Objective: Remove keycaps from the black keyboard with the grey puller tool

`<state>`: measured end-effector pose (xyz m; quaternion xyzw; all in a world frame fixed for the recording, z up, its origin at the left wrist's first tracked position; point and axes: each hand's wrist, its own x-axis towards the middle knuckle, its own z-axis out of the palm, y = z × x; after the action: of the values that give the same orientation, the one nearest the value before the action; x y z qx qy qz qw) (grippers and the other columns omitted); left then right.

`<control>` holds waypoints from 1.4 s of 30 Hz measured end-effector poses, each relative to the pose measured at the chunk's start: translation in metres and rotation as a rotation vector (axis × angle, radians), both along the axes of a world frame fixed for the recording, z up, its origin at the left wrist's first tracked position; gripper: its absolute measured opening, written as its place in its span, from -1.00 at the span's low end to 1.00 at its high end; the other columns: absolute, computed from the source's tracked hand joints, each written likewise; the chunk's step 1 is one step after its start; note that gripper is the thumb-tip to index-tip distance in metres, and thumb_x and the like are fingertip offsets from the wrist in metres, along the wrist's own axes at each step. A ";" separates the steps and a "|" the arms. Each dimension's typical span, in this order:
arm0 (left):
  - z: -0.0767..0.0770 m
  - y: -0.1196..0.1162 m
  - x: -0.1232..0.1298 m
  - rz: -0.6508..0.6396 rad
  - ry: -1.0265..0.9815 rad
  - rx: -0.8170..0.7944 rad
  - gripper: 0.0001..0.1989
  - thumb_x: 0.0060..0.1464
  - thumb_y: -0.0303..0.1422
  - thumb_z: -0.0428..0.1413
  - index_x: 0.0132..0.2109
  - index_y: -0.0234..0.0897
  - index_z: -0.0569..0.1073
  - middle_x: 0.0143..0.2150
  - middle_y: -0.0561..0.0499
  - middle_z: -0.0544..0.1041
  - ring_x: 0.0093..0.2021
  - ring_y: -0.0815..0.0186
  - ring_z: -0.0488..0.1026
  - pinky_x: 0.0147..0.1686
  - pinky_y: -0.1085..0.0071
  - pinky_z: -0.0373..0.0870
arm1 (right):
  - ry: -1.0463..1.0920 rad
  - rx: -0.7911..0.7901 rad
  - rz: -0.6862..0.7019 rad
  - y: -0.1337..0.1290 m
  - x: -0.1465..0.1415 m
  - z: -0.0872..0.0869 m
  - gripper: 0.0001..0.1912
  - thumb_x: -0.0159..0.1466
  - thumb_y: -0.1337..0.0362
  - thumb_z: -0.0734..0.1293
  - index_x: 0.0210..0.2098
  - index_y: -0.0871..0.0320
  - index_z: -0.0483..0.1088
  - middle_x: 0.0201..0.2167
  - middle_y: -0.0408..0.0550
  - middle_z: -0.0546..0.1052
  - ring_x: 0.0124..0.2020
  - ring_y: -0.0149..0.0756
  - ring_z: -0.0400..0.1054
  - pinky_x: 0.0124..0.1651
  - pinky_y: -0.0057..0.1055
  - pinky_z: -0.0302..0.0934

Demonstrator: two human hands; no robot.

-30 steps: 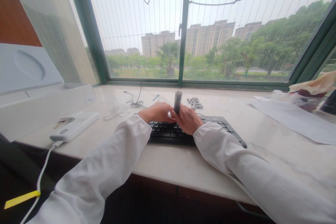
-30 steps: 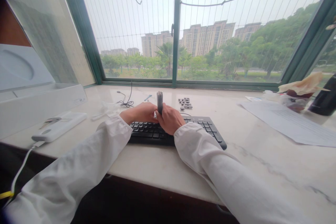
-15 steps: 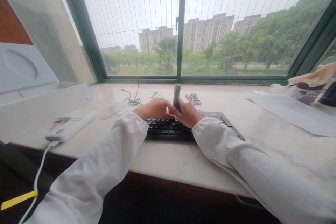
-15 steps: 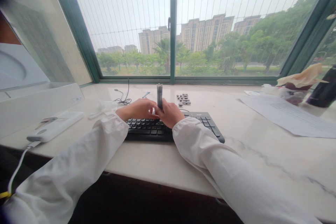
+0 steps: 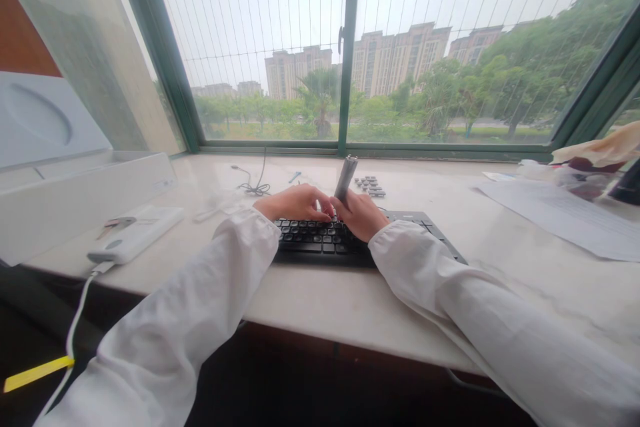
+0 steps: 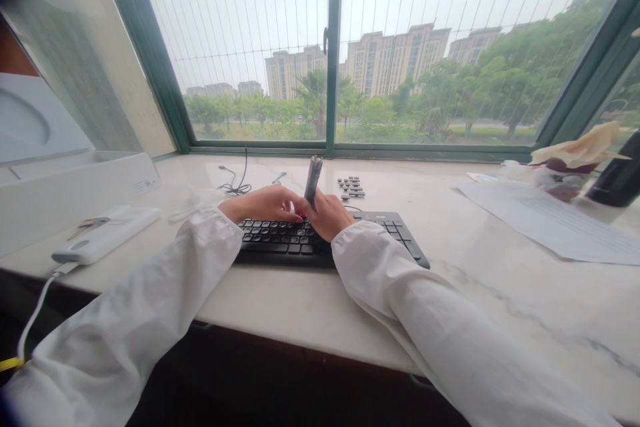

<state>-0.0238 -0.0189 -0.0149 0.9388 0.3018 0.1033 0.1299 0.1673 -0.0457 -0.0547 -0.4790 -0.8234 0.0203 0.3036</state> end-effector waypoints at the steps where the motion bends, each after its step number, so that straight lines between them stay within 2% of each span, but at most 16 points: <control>1: -0.001 0.001 0.000 0.007 0.000 0.007 -0.74 0.04 -0.23 0.15 -0.12 -0.14 0.58 -0.30 0.08 0.58 -0.37 0.43 0.44 -0.35 0.54 0.27 | -0.004 0.002 0.006 -0.001 0.000 0.000 -0.74 0.38 0.12 0.10 -0.19 0.12 0.32 -0.42 -0.05 0.53 -0.37 -0.20 0.39 -0.33 -0.40 0.06; 5: -0.004 0.002 0.002 0.051 0.003 0.066 -0.77 0.00 -0.17 0.18 -0.20 -0.12 0.60 -0.33 0.10 0.59 -0.41 0.43 0.45 -0.37 0.53 0.26 | -0.002 -0.002 0.007 -0.001 0.000 0.000 -0.75 0.37 0.13 0.10 -0.20 0.11 0.31 -0.41 -0.04 0.53 -0.36 -0.18 0.39 -0.33 -0.39 0.06; 11: -0.005 0.001 0.005 0.110 0.031 0.154 -0.76 -0.03 -0.13 0.20 -0.31 -0.17 0.60 -0.44 0.07 0.57 -0.46 0.41 0.45 -0.41 0.51 0.24 | 0.046 -0.067 -0.068 -0.001 -0.005 0.004 -0.73 0.36 0.12 0.11 -0.22 0.12 0.34 -0.39 -0.01 0.53 -0.34 -0.16 0.38 -0.32 -0.38 0.09; 18: -0.008 0.003 0.005 0.106 0.045 0.158 -0.75 -0.02 -0.12 0.17 -0.31 -0.17 0.59 -0.39 0.08 0.59 -0.45 0.40 0.46 -0.39 0.50 0.27 | 0.083 -0.221 -0.155 -0.010 -0.010 0.019 -0.70 0.34 0.12 0.12 -0.22 0.16 0.40 -0.32 0.01 0.56 -0.30 -0.23 0.41 -0.23 -0.41 0.12; 23: -0.009 0.004 0.007 0.135 0.068 0.204 -0.71 -0.02 -0.07 0.16 -0.34 -0.17 0.60 -0.47 0.05 0.57 -0.49 0.39 0.43 -0.41 0.48 0.25 | 0.116 -0.276 -0.191 -0.014 -0.010 0.023 -0.67 0.32 0.07 0.16 -0.21 0.15 0.42 -0.32 0.02 0.57 -0.29 -0.23 0.42 -0.25 -0.42 0.14; 33: -0.008 0.003 0.008 0.114 0.084 0.253 -0.74 0.00 -0.11 0.16 -0.32 -0.19 0.58 -0.41 0.06 0.57 -0.46 0.39 0.43 -0.39 0.47 0.24 | 0.068 -0.186 -0.161 -0.013 -0.012 0.018 -0.63 0.32 -0.01 0.15 -0.25 0.13 0.42 -0.35 0.01 0.56 -0.33 -0.25 0.41 -0.30 -0.43 0.11; 42: -0.008 0.005 0.006 0.138 0.059 0.176 -0.67 -0.02 -0.03 0.16 -0.30 -0.19 0.59 -0.41 0.03 0.57 -0.43 0.36 0.44 -0.40 0.48 0.26 | -0.016 -0.105 -0.133 -0.011 -0.010 0.011 -0.68 0.37 0.08 0.10 -0.15 0.14 0.35 -0.26 0.08 0.55 -0.25 -0.14 0.40 -0.32 -0.40 0.03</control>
<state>-0.0183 -0.0134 -0.0233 0.9262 0.3594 0.1104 0.0303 0.1573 -0.0567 -0.0433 -0.5478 -0.7901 0.0393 0.2721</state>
